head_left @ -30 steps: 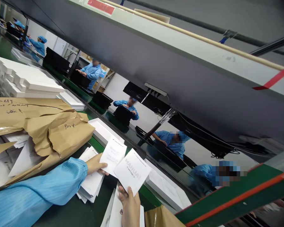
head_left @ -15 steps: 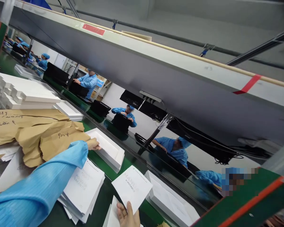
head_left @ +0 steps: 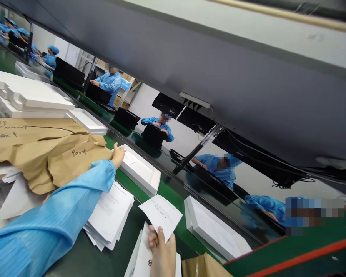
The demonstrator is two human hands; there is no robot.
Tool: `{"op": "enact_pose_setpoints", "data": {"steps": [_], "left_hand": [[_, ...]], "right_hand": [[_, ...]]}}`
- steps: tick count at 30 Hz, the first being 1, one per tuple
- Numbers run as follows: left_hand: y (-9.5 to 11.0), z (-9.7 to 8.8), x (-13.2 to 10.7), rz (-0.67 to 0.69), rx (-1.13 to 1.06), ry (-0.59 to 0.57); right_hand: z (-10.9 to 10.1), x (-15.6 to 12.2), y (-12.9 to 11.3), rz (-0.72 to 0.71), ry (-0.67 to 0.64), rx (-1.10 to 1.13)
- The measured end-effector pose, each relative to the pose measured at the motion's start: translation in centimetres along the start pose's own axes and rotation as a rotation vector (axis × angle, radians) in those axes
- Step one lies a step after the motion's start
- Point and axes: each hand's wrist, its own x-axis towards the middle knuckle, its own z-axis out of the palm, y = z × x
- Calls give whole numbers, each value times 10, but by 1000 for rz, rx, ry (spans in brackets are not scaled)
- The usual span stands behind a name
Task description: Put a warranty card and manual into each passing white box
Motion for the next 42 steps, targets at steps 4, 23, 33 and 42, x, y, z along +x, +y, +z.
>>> {"op": "enact_pose_setpoints", "data": {"steps": [4, 23, 33, 42], "left_hand": [[9, -16, -16, 94, 59, -31], [-59, -78, -56, 106, 566, -437], [-63, -77, -58, 94, 524, -406], [-63, -78, -58, 104, 523, -416]], "right_hand": [[3, -4, -2, 0, -27, 23], [59, 136, -37, 125, 0, -146], [44, 142, -26, 23, 43, -607], [43, 137, -14, -65, 102, -1232]]}}
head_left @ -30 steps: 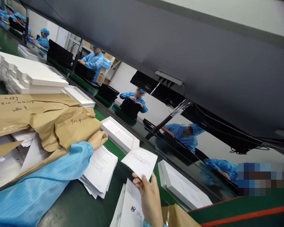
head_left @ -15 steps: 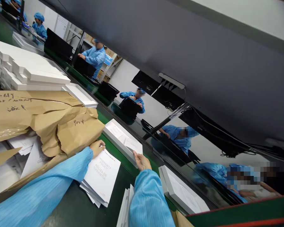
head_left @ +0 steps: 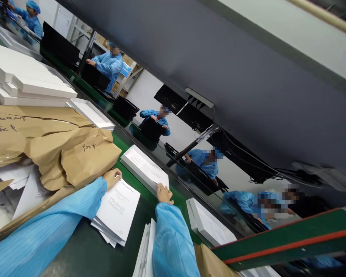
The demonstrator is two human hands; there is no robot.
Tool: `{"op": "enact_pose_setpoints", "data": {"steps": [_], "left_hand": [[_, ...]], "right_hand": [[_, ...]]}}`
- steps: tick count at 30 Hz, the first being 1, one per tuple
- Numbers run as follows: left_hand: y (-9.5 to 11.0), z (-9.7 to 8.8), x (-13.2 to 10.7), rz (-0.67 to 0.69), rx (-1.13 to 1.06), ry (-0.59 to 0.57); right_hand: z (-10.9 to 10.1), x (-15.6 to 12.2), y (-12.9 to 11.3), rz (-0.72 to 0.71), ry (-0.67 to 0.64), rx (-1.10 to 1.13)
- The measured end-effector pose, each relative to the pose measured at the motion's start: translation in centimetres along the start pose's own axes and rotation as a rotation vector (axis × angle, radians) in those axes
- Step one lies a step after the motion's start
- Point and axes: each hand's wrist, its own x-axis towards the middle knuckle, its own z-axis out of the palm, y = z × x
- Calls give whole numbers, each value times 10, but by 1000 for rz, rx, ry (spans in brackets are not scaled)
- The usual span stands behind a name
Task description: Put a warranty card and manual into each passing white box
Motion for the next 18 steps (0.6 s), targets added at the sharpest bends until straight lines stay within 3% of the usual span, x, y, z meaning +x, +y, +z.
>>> {"op": "enact_pose_setpoints", "data": {"steps": [10, 15, 18], "left_hand": [[4, -4, -2, -9, 0, -19], [8, -8, -1, -2, 41, -25], [12, -12, 2, 11, 89, -23]], "right_hand": [[2, 7, 5, -71, -66, -227], [-12, -7, 4, -142, -40, -194], [-25, -30, 2, -208, -6, -146]]}}
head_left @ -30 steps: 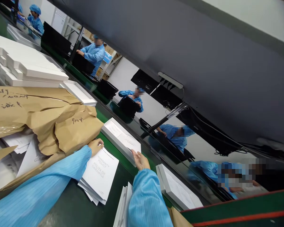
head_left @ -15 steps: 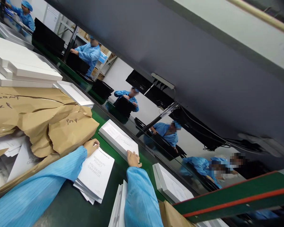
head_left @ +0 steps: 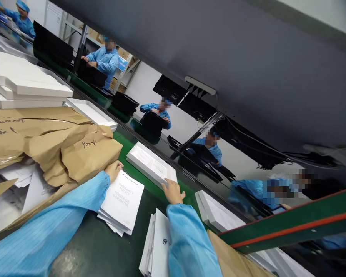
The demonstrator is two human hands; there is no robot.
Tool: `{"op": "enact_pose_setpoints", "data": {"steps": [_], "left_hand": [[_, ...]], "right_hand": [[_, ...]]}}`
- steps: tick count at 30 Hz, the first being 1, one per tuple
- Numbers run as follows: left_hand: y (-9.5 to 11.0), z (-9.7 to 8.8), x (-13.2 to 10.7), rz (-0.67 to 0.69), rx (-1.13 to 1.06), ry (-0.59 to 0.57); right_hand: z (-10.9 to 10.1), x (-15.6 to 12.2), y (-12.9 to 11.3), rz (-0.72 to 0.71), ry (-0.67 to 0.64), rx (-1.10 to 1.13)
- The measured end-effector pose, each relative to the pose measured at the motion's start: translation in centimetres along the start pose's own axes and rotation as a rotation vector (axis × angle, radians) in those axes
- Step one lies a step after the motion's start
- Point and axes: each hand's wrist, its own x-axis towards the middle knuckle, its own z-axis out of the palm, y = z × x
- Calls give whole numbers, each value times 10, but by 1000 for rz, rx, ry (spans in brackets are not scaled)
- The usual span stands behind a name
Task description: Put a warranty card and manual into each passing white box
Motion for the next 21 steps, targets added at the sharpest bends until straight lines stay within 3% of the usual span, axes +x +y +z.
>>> {"op": "enact_pose_setpoints", "data": {"steps": [4, 7, 10, 14, 21], "left_hand": [[11, -10, 0, 22, 111, 22], [19, -18, -5, 43, 215, 27], [22, -23, -10, 55, 306, 9], [21, -25, -14, 94, 418, -43], [18, -26, -16, 172, 545, -185]], "right_hand": [[-9, -62, -19, -209, -36, 143], [-3, -125, -39, -436, -52, 452], [8, -172, -53, -423, -132, 593], [21, -189, -50, -430, -127, 540], [38, -188, -40, -505, 83, 327]]}}
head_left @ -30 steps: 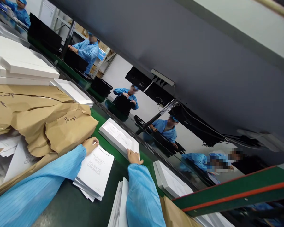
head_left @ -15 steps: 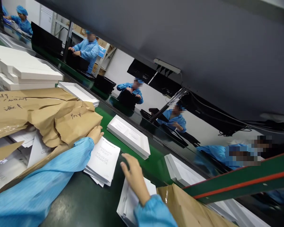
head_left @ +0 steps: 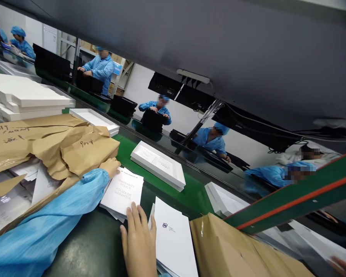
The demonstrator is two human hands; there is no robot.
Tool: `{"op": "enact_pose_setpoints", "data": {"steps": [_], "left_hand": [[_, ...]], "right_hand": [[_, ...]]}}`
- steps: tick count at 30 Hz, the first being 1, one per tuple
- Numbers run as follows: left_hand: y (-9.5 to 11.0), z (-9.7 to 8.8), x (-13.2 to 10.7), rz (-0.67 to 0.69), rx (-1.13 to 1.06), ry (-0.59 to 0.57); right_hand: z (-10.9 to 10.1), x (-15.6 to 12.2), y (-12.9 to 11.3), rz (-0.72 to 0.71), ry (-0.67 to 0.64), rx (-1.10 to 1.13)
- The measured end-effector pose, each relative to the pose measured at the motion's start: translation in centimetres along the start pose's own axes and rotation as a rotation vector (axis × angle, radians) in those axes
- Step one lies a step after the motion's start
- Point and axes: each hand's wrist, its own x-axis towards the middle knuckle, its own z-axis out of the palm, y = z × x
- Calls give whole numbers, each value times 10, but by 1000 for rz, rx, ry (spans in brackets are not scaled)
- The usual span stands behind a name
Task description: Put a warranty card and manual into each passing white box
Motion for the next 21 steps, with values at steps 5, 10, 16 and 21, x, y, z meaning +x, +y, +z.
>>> {"op": "enact_pose_setpoints", "data": {"steps": [5, 10, 16, 21], "left_hand": [[8, -5, -4, 42, -3, 10], [21, -21, -8, 109, -92, -38], [13, -22, -6, -7, -141, 28], [14, -19, -8, -39, -179, 45]], "right_hand": [[11, -6, 1, -72, 64, -97], [16, -8, 3, -134, 84, -224], [6, -7, -8, -118, 27, -354], [1, -5, -16, -127, -19, -507]]}}
